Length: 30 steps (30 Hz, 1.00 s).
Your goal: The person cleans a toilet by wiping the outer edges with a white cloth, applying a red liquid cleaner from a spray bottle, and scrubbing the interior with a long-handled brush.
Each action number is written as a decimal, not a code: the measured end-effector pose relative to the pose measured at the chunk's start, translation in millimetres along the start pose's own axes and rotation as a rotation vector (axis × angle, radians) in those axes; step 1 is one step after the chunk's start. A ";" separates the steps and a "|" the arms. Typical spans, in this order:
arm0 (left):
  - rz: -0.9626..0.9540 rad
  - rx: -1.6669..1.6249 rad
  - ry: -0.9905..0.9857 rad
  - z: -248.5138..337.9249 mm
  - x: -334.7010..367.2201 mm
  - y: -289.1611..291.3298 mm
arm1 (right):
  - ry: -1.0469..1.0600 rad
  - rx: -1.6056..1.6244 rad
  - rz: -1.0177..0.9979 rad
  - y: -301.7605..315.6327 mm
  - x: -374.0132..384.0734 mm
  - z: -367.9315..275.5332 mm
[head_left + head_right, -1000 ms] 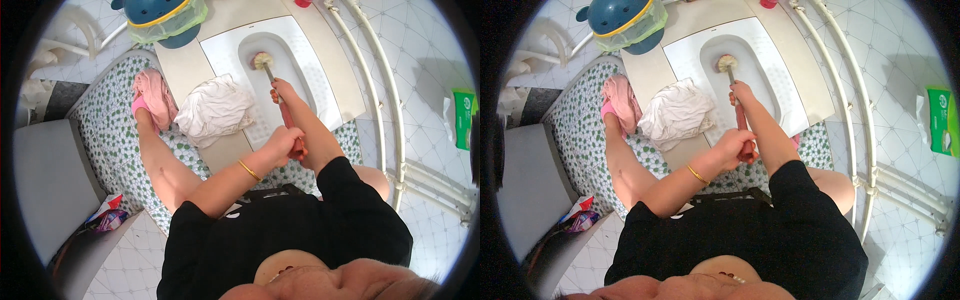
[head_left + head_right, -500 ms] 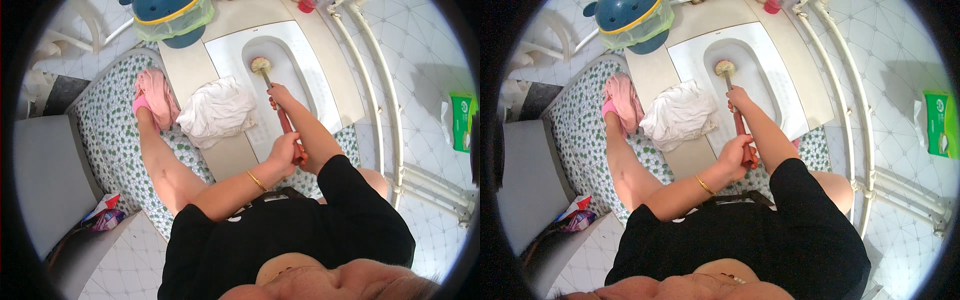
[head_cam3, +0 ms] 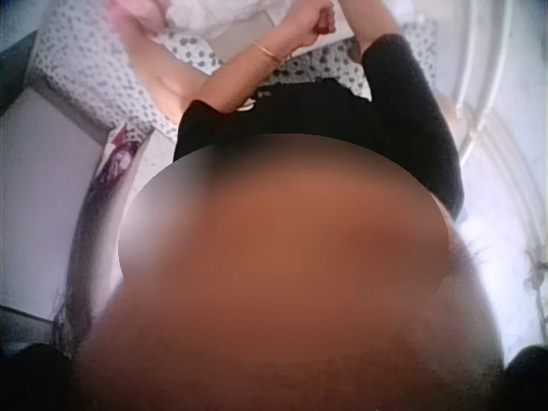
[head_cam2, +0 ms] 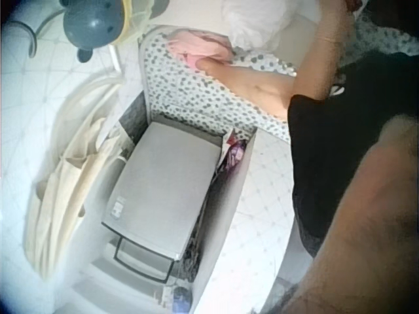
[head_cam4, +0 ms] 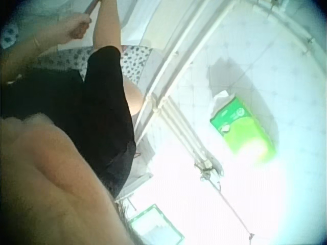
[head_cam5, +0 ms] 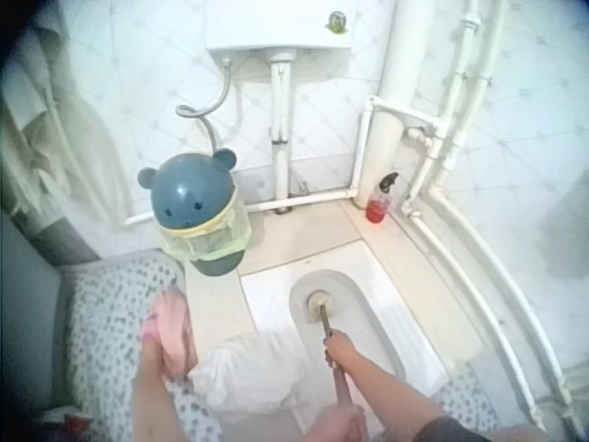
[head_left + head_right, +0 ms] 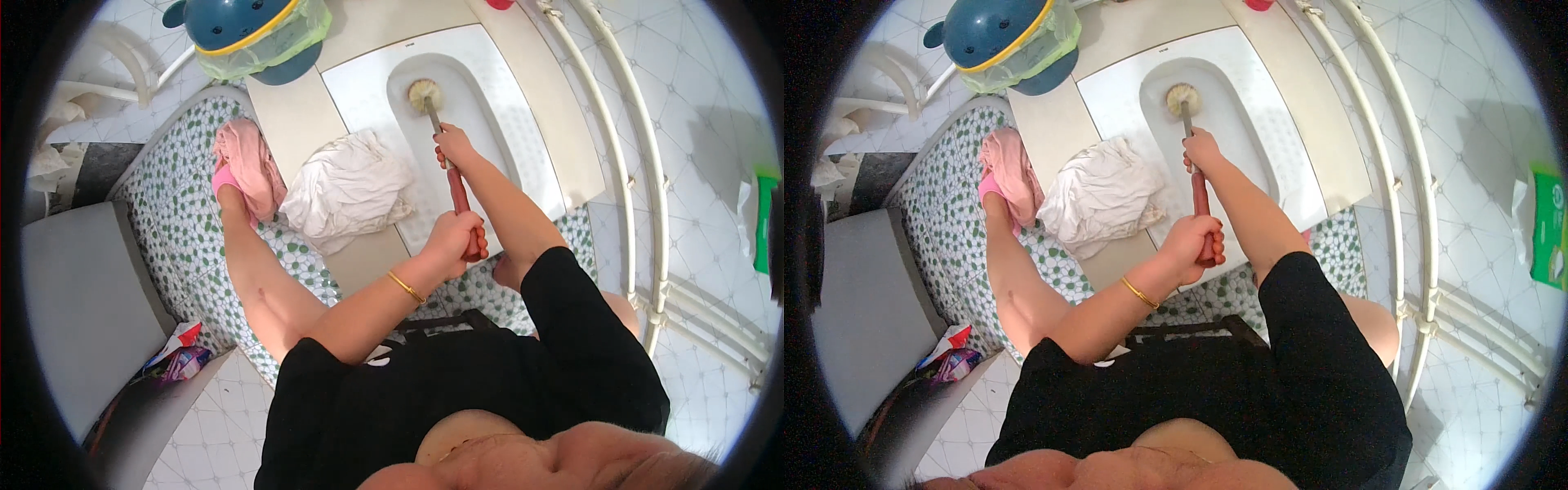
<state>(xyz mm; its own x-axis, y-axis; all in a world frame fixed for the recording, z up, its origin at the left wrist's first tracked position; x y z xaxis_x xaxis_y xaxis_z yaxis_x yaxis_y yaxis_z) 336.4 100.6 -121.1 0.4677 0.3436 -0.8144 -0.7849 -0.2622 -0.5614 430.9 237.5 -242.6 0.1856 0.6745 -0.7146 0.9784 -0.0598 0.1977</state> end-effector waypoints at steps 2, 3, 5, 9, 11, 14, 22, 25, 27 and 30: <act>-0.016 0.240 -0.056 -16.1 -8.9 -0.3 | 0.072 0.119 0.133 16.4 -23.7 -3.3; -0.070 0.337 -0.051 -21.6 -14.3 0.6 | 0.054 0.160 0.136 27.8 -40.8 -8.5; -0.089 0.366 -0.006 -37.1 -26.0 2.9 | 0.036 0.209 0.169 37.3 -59.0 8.4; -0.116 0.489 0.079 -68.3 -55.9 24.3 | -0.031 0.310 0.199 37.1 -109.7 40.2; -0.102 0.531 0.115 -71.1 -82.6 38.2 | -0.090 0.432 0.175 28.4 -136.2 58.0; -0.092 0.613 0.204 -58.9 -127.9 54.2 | -0.177 0.564 0.216 18.5 -179.6 78.3; -0.087 0.765 0.458 -44.8 -180.4 71.1 | -0.225 0.819 0.170 0.0 -230.2 121.2; -0.124 0.645 0.342 -46.9 -155.5 63.1 | -0.165 0.809 0.190 9.7 -201.1 99.2; -0.071 0.571 0.264 -50.6 -136.4 49.3 | -0.137 0.748 0.192 14.1 -177.6 78.9; -0.001 0.458 0.184 -43.2 -95.7 35.6 | -0.083 0.640 0.189 17.8 -130.3 51.8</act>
<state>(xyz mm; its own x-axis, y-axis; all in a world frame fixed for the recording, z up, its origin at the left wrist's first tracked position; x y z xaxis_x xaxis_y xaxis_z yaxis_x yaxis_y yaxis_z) 281.3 19.5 -69.5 0.5005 0.1681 -0.8493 -0.8629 0.1757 -0.4738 428.8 110.5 -180.7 0.3405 0.5519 -0.7612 0.7844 -0.6132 -0.0936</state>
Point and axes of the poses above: each hand's wrist, its own x-axis towards the middle knuckle, its own y-axis out of the back of the hand, z = x × y, the point moved 3 cm from there along x, towards the middle knuckle, and after that the axes turned 6 degrees about z, right-handed, at the moved point
